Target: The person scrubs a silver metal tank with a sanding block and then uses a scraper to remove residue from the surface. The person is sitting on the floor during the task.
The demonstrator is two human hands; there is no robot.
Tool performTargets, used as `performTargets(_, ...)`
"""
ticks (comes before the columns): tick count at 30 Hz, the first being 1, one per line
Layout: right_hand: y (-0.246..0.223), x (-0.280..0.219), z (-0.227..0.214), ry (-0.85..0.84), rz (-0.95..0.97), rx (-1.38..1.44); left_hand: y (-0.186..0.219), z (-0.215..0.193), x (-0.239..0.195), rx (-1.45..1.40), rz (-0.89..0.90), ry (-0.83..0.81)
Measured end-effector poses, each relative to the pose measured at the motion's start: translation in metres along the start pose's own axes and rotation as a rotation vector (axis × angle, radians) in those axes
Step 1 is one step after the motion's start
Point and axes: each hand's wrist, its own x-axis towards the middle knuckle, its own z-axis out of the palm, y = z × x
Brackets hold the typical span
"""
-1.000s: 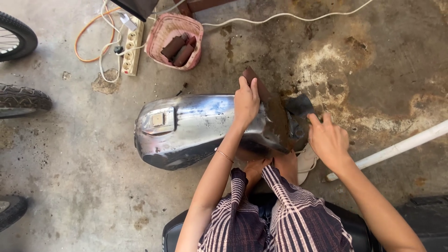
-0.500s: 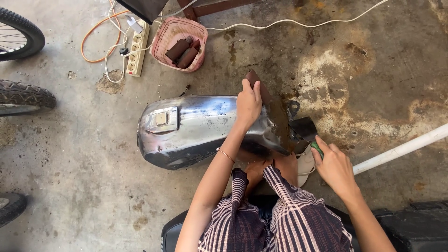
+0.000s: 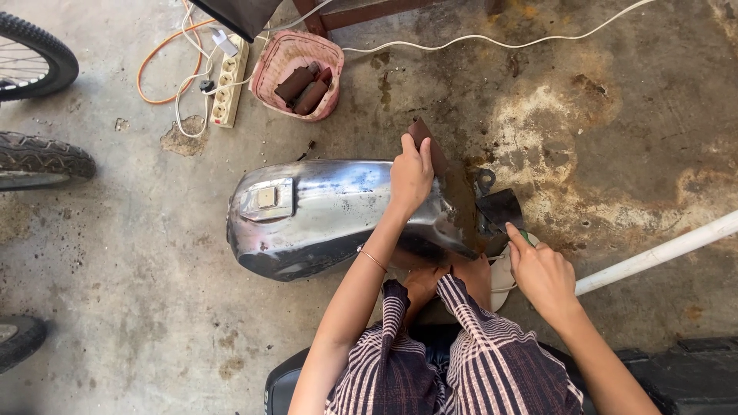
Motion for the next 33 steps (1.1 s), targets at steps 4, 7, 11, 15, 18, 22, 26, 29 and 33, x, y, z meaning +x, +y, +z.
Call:
performTargets(4,-0.008,0.007,-0.003,0.026,-0.012,-0.047,-0.001,0.002,-0.002,0.016,0.011,-0.007)
performTargets(7,-0.010,0.030,0.005,0.051,-0.037,-0.061,0.000,0.000,0.001,0.021,0.010,-0.003)
performTargets(11,-0.013,0.056,0.002,0.015,-0.053,-0.052,0.001,0.001,-0.001,0.015,0.005,-0.001)
performTargets(15,-0.002,0.066,-0.008,0.021,-0.077,-0.103,0.008,-0.007,-0.001,-0.027,-0.017,-0.012)
performTargets(18,-0.010,0.044,-0.040,0.003,-0.058,-0.070,0.014,-0.010,-0.003,-0.060,-0.020,-0.010)
performTargets(22,-0.020,0.010,-0.054,-0.032,-0.033,-0.022,0.013,-0.010,-0.003,-0.061,-0.028,-0.014)
performTargets(26,-0.021,-0.005,-0.039,-0.009,-0.026,-0.073,0.008,-0.008,-0.002,-0.063,0.001,0.006)
performTargets(29,-0.015,-0.003,-0.025,0.015,-0.038,-0.047,0.018,-0.014,-0.009,-0.079,0.008,-0.004)
performTargets(33,-0.014,0.001,-0.023,0.039,-0.060,-0.038,0.008,-0.005,-0.005,-0.061,0.022,0.021)
